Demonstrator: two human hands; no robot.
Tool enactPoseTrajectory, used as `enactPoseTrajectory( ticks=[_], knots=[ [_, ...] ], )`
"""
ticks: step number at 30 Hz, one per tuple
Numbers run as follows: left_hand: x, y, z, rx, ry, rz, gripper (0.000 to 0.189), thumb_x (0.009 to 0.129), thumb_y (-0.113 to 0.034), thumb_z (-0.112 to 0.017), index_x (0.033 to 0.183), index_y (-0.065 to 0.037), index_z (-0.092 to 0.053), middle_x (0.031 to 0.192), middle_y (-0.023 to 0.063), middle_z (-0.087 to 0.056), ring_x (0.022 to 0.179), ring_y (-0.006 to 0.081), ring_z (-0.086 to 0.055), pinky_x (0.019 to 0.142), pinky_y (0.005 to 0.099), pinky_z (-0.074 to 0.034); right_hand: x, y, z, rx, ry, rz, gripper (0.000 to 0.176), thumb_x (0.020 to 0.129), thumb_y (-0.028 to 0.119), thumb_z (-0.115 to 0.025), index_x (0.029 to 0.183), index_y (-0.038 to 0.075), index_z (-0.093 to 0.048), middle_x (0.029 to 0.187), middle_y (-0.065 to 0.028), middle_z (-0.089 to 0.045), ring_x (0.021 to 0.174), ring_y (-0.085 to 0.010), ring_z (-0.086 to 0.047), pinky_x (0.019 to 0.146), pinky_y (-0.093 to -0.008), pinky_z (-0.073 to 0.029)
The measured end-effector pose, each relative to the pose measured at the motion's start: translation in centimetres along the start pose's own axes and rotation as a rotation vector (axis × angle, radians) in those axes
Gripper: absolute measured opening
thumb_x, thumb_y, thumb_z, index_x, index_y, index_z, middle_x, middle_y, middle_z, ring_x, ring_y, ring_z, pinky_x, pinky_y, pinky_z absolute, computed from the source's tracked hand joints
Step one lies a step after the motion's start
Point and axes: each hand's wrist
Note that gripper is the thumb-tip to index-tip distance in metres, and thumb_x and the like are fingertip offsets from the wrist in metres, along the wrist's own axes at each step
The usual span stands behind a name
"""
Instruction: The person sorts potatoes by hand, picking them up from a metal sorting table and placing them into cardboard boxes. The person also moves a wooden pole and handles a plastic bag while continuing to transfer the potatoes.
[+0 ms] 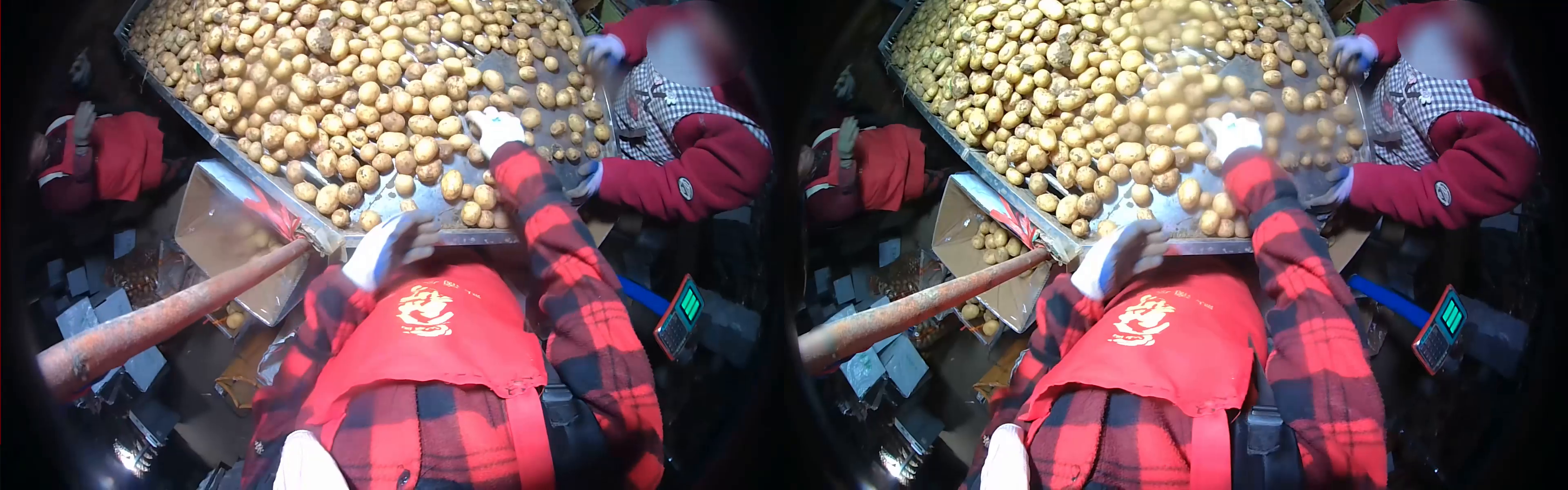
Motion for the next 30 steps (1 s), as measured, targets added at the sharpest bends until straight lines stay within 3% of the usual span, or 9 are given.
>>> enactPoseTrajectory(
  ticks=[5, 7, 11, 13, 18, 22, 23, 26, 30],
  knots=[
    [3.9, -2.5, -4.2, -0.478, -0.083, -0.13, 0.056, 0.1, -0.046, -0.058, 0.141, -0.011, -0.045, 0.141, 0.0128, -0.049, 0.123, 0.0315, -0.057, 0.105, 0.051, -0.05, -3.3, 1.9, 0.7, 0.893, 0.09, -0.014, 0.052, 0.088, 0.019, -0.061, 0.14, 0.022, -0.056, 0.136, -0.0154, -0.058, 0.12, -0.0365, -0.059, 0.102, -0.0436, -0.048],
    [5.3, -1.4, -1.5, -0.599, -0.034, -0.176, 0.053, 0.099, -0.044, -0.06, 0.137, -0.009, -0.049, 0.127, 0.0137, -0.059, 0.114, 0.0318, -0.063, 0.091, 0.0452, -0.059, -5.2, 3.1, 1.3, 0.836, 0.244, 0.232, 0.056, 0.086, 0.024, -0.064, 0.141, 0.02, -0.055, 0.138, -0.0174, -0.056, 0.124, -0.0358, -0.056, 0.102, -0.044, -0.048],
    [4.6, -2.1, -2.4, -0.901, -0.27, -0.104, 0.037, 0.098, -0.036, -0.064, 0.119, -0.006, -0.058, 0.112, 0.0128, -0.066, 0.104, 0.0299, -0.067, 0.077, 0.0397, -0.063, 3.5, -0.7, 0.9, 0.182, -0.455, 0.226, 0.056, 0.084, 0.012, -0.066, 0.139, 0.014, -0.058, 0.138, -0.0174, -0.06, 0.124, -0.0335, -0.06, 0.107, -0.0468, -0.044],
    [5.8, 0.2, -0.5, -0.426, -0.32, -0.309, 0.033, 0.099, -0.034, -0.064, 0.114, -0.005, -0.059, 0.111, 0.0122, -0.066, 0.104, 0.029, -0.067, 0.078, 0.0396, -0.063, 8.4, -2.1, 1.2, -0.001, -0.183, 0.241, 0.053, 0.09, 0.021, -0.059, 0.142, 0.024, -0.053, 0.141, -0.0126, -0.056, 0.119, -0.0328, -0.061, 0.1, -0.0472, -0.047],
    [5.2, -1.3, -1.8, -0.501, -0.075, -0.241, 0.047, 0.1, -0.026, -0.06, 0.142, -0.008, -0.05, 0.139, 0.0109, -0.058, 0.117, 0.0255, -0.062, 0.083, 0.0334, -0.058, 14.4, -2.7, 2.1, 0.001, 0.042, 0.328, 0.044, 0.091, 0.024, -0.057, 0.136, 0.026, -0.059, 0.136, -0.0139, -0.059, 0.117, -0.0338, -0.062, 0.097, -0.045, -0.051],
    [4.3, -3.1, -3.3, -0.465, 0.058, -0.237, 0.061, 0.101, -0.018, -0.055, 0.157, -0.012, -0.03, 0.162, 0.0106, -0.034, 0.133, 0.0266, -0.052, 0.088, 0.0321, -0.054, 9.7, -2.1, 2.6, 1.04, -0.122, -0.049, 0.052, 0.087, 0.008, -0.056, 0.139, 0.013, -0.059, 0.114, -0.0148, -0.071, 0.109, -0.0246, -0.066, 0.093, -0.0371, -0.053],
    [4.4, -3.1, -2.5, -0.528, 0.141, -0.267, 0.062, 0.102, -0.012, -0.05, 0.158, -0.008, -0.025, 0.16, 0.0149, -0.035, 0.143, 0.0334, -0.042, 0.107, 0.0448, -0.049, 7.3, -1.2, 4.2, 1.012, 0.021, 0.02, 0.054, 0.088, 0.011, -0.06, 0.142, 0.01, -0.055, 0.115, -0.0137, -0.069, 0.108, -0.0221, -0.065, 0.09, -0.0345, -0.052],
    [5.9, -3.9, -0.9, -0.614, 0.276, -0.297, 0.062, 0.101, -0.01, -0.053, 0.157, -0.007, -0.026, 0.159, 0.0155, -0.034, 0.142, 0.0347, -0.042, 0.106, 0.0429, -0.052, 2.4, 0.9, 5.2, 1.031, 0.275, 0.183, 0.065, 0.087, 0.018, -0.068, 0.147, 0.002, -0.048, 0.12, -0.0129, -0.066, 0.107, -0.0197, -0.063, 0.09, -0.0322, -0.051],
    [5.2, -5.1, -2.4, -0.463, 0.025, -0.214, 0.058, 0.102, -0.02, -0.053, 0.155, -0.01, -0.033, 0.149, 0.0182, -0.047, 0.11, 0.0281, -0.059, 0.07, 0.0277, -0.057, 7.0, 3.8, 3.7, 0.633, 0.028, -0.106, 0.068, 0.086, 0.037, -0.068, 0.142, 0.002, -0.051, 0.126, -0.0261, -0.064, 0.117, -0.0389, -0.063, 0.1, -0.0438, -0.049]
  ],
)
Point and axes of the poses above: each hand's wrist, its own x-axis towards the middle knuckle, its own z-axis out of the back of the hand, y = z × x
